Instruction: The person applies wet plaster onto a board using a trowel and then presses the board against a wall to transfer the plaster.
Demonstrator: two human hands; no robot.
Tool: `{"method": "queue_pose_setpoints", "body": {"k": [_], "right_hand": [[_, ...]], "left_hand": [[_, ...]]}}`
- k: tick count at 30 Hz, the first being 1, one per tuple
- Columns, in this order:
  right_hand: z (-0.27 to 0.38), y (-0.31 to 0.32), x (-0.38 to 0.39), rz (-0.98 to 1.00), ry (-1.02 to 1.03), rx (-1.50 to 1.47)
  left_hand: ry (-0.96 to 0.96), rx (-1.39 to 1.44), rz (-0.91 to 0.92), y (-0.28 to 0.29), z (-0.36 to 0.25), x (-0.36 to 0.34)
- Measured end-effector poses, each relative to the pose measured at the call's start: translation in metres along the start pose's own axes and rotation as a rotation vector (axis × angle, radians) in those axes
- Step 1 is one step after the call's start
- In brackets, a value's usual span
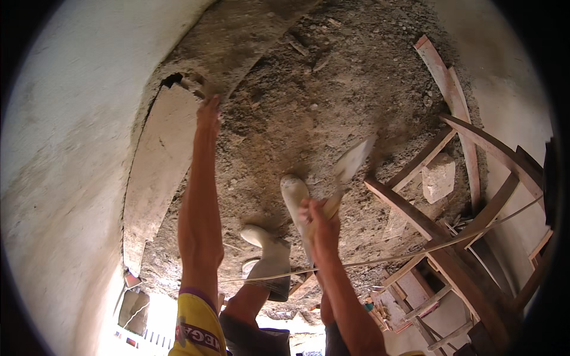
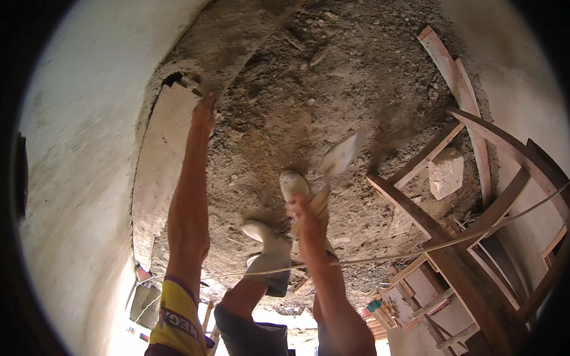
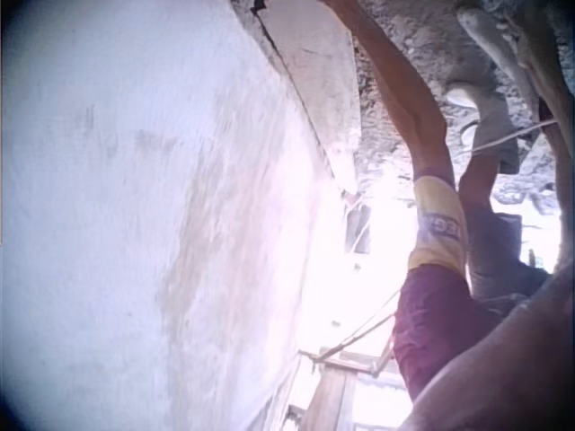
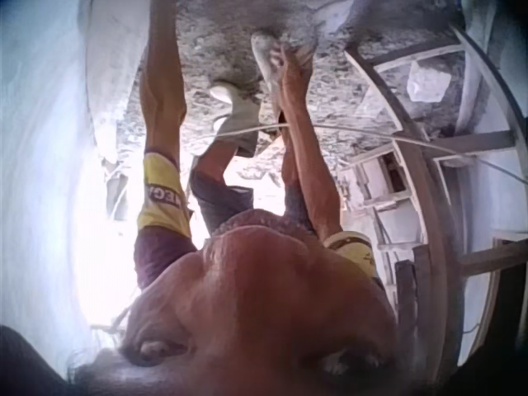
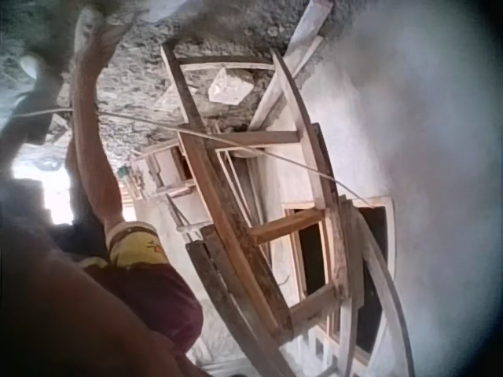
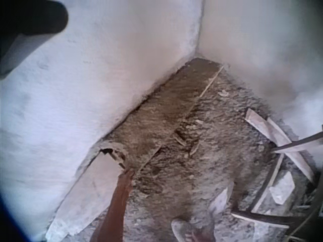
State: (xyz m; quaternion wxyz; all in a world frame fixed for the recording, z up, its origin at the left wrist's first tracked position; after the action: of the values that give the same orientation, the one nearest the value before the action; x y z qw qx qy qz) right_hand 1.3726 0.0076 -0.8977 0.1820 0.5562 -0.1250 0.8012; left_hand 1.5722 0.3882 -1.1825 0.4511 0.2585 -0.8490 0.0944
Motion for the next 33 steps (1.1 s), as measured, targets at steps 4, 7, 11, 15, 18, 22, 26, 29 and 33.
{"method": "queue_pose_setpoints", "body": {"k": [4,7,11,15,18,22,26,29,33], "right_hand": [[0.057,0.006,-0.092,-0.122,0.178,0.072],[0.094,-0.037,-0.172,-0.087,0.251,0.094],[0.143,-0.033,-0.292,-0.186,0.396,0.008],[0.149,-0.023,-0.372,-0.09,0.337,0.118],[0.124,0.018,-0.393,-0.27,0.328,0.144],[0.076,0.033,-0.38,-0.183,0.307,0.199],[0.046,0.011,-0.376,-0.202,0.276,0.132],[0.059,0.06,-0.391,-0.214,0.322,0.157],[0.059,0.035,-0.377,-0.24,0.297,0.137]], "left_hand": [[0.042,0.001,-0.03,-0.065,0.025,0.067],[-0.02,0.309,0.148,-0.055,0.086,0.06],[0.062,0.214,0.115,-0.123,0.135,0.141],[0.091,0.046,0.089,-0.128,0.237,0.152],[0.145,0.254,0.089,-0.123,0.274,0.168],[0.271,0.284,0.221,-0.087,0.317,0.172],[0.414,0.916,0.067,-0.045,0.344,0.128],[0.434,0.961,-0.039,-0.07,0.323,0.118],[0.442,0.771,-0.257,-0.053,0.316,0.108]]}}
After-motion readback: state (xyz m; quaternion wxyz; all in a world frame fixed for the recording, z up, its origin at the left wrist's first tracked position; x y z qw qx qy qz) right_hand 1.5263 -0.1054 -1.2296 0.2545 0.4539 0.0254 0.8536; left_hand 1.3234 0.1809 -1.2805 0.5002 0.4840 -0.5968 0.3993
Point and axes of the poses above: each hand's wrist, its own x-axis away from the middle knuckle, its own y-axis out of the back of the hand, z = x × y, the point moved 9 cm from there along -x, towards the middle knuckle, and after that the axes turned 10 degrees about x, right-handed, at the moved point
